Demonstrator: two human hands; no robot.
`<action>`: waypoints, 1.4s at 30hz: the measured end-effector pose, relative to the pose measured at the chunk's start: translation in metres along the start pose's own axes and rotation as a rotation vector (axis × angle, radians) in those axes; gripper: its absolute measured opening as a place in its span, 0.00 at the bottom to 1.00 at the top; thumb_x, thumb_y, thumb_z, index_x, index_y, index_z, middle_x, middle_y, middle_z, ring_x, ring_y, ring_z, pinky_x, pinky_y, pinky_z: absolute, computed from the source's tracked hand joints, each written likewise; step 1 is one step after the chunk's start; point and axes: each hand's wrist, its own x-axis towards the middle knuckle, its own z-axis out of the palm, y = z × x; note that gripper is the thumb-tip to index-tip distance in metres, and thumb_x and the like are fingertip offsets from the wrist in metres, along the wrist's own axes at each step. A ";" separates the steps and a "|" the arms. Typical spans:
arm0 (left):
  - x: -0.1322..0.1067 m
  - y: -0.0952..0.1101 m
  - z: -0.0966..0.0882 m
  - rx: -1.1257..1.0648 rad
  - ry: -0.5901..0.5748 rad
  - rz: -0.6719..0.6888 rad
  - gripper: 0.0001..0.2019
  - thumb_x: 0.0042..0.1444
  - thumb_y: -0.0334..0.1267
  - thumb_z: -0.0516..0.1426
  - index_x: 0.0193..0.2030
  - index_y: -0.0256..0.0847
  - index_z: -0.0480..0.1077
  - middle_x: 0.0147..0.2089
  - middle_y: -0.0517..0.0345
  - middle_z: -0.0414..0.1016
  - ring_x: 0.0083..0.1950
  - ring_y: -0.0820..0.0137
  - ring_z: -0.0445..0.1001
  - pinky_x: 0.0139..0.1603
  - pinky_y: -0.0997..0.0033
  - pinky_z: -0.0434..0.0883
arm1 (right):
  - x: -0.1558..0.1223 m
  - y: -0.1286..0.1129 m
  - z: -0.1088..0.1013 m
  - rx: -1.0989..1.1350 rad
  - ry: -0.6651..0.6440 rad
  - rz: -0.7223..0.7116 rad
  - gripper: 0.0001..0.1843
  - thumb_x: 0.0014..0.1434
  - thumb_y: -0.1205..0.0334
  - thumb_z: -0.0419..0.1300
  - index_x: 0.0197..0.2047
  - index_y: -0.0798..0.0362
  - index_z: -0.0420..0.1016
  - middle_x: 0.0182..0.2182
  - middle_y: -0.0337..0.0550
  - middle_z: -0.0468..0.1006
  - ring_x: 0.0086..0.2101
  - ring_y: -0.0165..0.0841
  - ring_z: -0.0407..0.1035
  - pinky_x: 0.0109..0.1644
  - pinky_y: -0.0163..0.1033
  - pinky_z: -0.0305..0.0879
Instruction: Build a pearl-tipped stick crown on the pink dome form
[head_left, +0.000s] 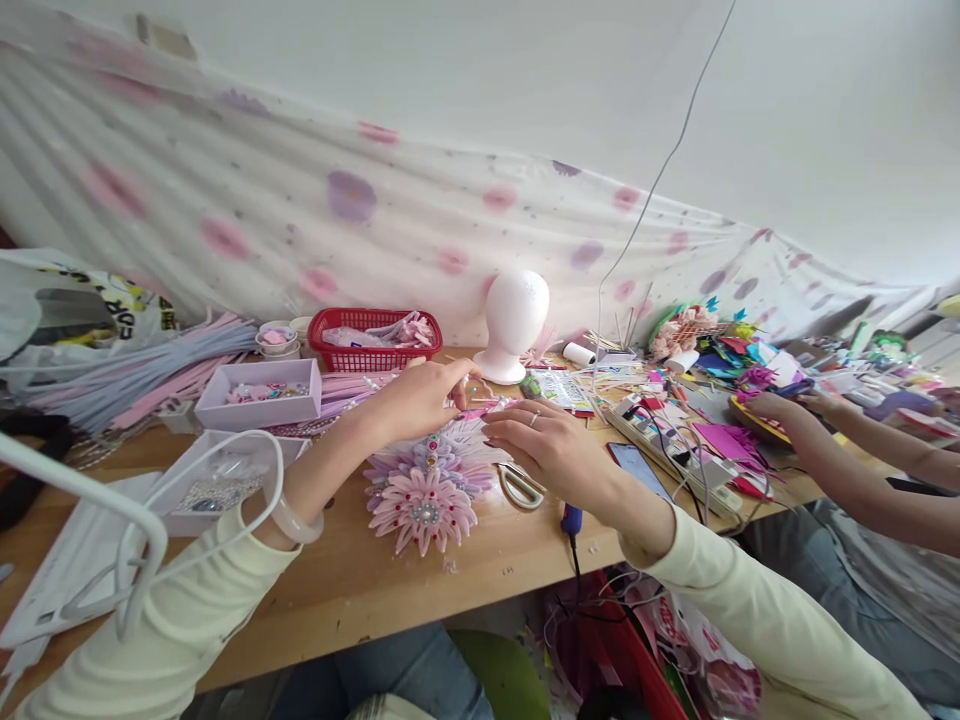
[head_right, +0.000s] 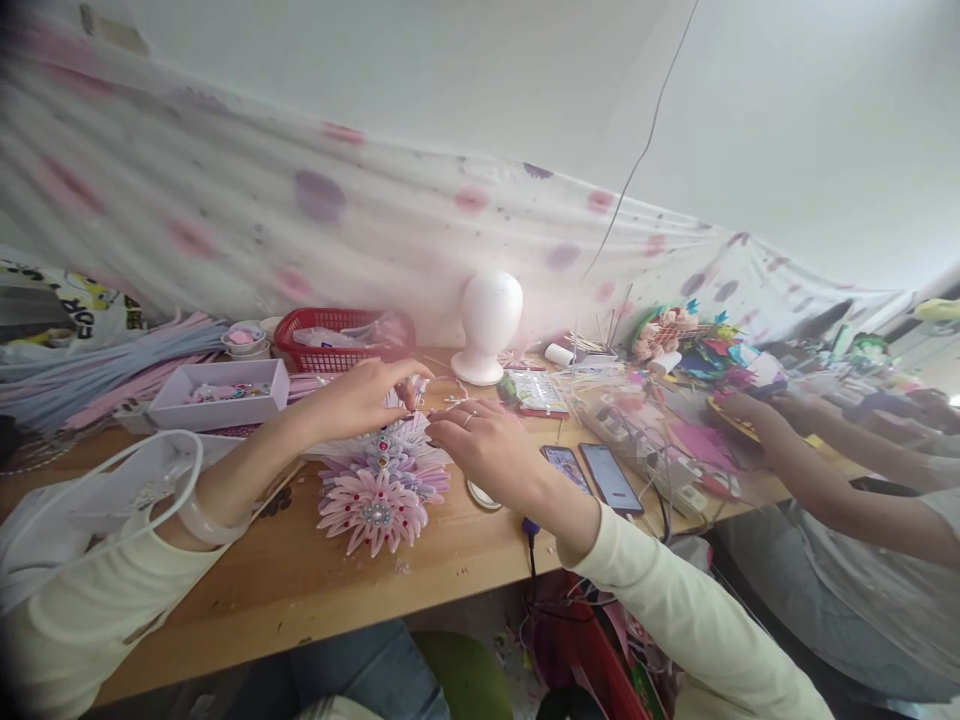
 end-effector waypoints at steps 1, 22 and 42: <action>0.000 0.000 0.000 -0.003 0.003 -0.008 0.23 0.53 0.25 0.54 0.56 0.41 0.68 0.41 0.57 0.82 0.46 0.64 0.78 0.49 0.64 0.68 | 0.001 0.001 0.000 0.011 -0.005 -0.001 0.11 0.68 0.71 0.53 0.46 0.55 0.78 0.45 0.49 0.84 0.46 0.40 0.77 0.49 0.47 0.73; -0.002 -0.010 0.004 -0.019 0.100 -0.031 0.16 0.58 0.32 0.51 0.52 0.40 0.72 0.39 0.56 0.79 0.42 0.64 0.76 0.46 0.64 0.67 | 0.022 0.007 -0.005 -0.221 0.070 -0.079 0.06 0.66 0.68 0.59 0.42 0.51 0.77 0.55 0.50 0.76 0.57 0.47 0.60 0.57 0.55 0.63; -0.003 -0.018 -0.003 0.014 0.106 -0.153 0.08 0.58 0.33 0.51 0.40 0.41 0.71 0.43 0.50 0.81 0.47 0.57 0.79 0.47 0.60 0.70 | 0.133 0.078 -0.014 0.454 -0.692 0.096 0.11 0.53 0.74 0.67 0.37 0.51 0.85 0.36 0.39 0.86 0.33 0.27 0.75 0.39 0.33 0.66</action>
